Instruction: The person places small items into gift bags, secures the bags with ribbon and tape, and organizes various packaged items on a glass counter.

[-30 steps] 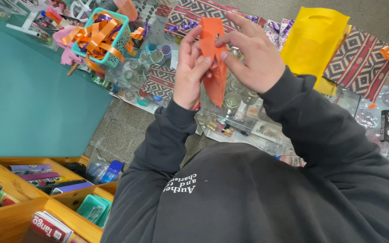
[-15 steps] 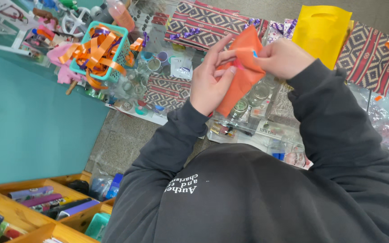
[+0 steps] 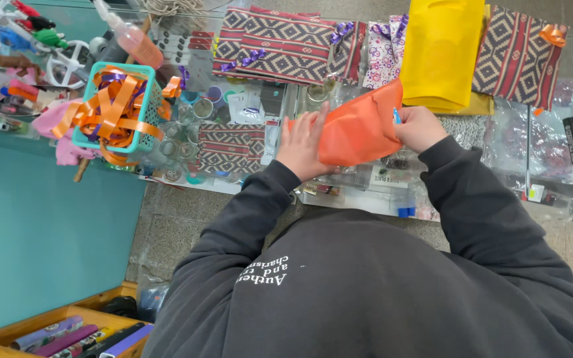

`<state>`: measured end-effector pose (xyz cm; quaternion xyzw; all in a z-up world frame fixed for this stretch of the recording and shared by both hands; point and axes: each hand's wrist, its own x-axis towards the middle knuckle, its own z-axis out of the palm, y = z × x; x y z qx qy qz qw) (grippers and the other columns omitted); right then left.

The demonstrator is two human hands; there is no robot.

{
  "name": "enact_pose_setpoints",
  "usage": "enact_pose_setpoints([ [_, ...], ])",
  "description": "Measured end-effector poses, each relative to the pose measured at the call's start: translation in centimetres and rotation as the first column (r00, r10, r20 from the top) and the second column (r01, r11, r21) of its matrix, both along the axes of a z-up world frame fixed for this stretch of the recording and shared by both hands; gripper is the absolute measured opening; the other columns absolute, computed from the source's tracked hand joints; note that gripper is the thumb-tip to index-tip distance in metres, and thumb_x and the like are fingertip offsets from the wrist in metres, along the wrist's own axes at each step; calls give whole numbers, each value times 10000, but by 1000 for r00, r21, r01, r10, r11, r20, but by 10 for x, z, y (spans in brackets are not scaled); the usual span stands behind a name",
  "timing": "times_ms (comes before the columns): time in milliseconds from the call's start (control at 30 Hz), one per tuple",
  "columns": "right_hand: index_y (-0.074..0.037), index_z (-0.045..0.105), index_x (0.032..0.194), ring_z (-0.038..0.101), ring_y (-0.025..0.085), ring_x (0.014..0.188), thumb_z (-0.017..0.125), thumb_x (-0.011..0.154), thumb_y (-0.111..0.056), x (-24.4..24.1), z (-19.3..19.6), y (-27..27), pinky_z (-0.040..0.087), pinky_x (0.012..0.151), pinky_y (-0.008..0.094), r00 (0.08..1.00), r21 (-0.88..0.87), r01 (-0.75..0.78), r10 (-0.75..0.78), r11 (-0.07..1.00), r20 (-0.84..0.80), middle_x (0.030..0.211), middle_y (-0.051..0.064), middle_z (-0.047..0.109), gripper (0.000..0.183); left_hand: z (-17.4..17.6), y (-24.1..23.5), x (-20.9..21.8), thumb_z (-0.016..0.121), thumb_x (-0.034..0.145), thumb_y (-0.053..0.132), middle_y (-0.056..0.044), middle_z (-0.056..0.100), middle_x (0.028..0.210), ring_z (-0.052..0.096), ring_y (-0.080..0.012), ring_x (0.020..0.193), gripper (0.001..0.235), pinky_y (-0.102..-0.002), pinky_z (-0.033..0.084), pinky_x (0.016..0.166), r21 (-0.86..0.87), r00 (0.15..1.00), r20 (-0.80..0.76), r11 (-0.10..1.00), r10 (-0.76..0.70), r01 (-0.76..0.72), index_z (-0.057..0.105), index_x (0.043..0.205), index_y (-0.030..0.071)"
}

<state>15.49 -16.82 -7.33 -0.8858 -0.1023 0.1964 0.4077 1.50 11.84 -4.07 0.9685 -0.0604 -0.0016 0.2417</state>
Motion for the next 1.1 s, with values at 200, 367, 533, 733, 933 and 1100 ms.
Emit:
enact_pose_setpoints([
  [200, -99, 727, 827, 615, 140, 614, 754, 950, -300, -28, -1, -2, 511, 672, 273, 974, 302, 186, -136, 935, -179, 654, 26, 653, 238, -15, 9, 21, 969, 551, 660, -96, 369, 1575, 308, -313, 1534, 1511, -674, 70, 1268, 95, 993, 35, 990, -111, 108, 38, 1688, 310],
  [367, -74, 723, 833, 660, 114, 618, 802, 926, -246, -31, -36, -8, 532, 630, 237, 959, 406, 248, -162, 880, -234, 703, 53, 699, 211, -18, 4, 29, 946, 570, 668, -71, 455, 1481, 366, -301, 1482, 1449, -665, 97, 1264, 82, 983, 58, 983, -171, 166, 92, 1683, 304],
  [533, -54, 725, 836, 672, 134, 626, 782, 941, -223, -19, -57, -16, 549, 687, 267, 965, 402, 224, -143, 888, -220, 663, 64, 665, 207, -23, 3, 33, 923, 554, 692, -37, 536, 1398, 441, -282, 1418, 1434, -642, 166, 1259, 118, 973, 133, 977, -191, 176, 136, 1682, 288],
  [733, -41, 723, 874, 645, 135, 658, 673, 921, -167, -24, -58, -15, 544, 723, 287, 969, 373, 200, -126, 906, -214, 690, 60, 656, 143, -25, 3, 34, 901, 586, 688, -28, 587, 1341, 496, -283, 1369, 1341, -638, 228, 1237, 127, 953, 209, 972, -220, 197, 225, 1665, 269],
  [933, -42, 731, 851, 642, 181, 651, 716, 947, -203, -40, -22, -3, 554, 718, 335, 973, 396, 194, -123, 897, -197, 685, 90, 652, 188, -40, 3, 38, 884, 562, 607, -23, 604, 1287, 532, -266, 1332, 1285, -596, 296, 1216, 164, 914, 311, 962, -260, 217, 287, 1647, 264],
  [1100, -42, 727, 890, 669, 213, 657, 721, 981, -252, -45, -27, -1, 570, 671, 363, 955, 446, 268, -174, 854, -241, 705, 105, 655, 229, -32, 10, 35, 865, 582, 596, -48, 617, 1280, 544, -286, 1326, 1263, -601, 304, 1207, 103, 914, 320, 969, -248, 227, 285, 1651, 257],
])
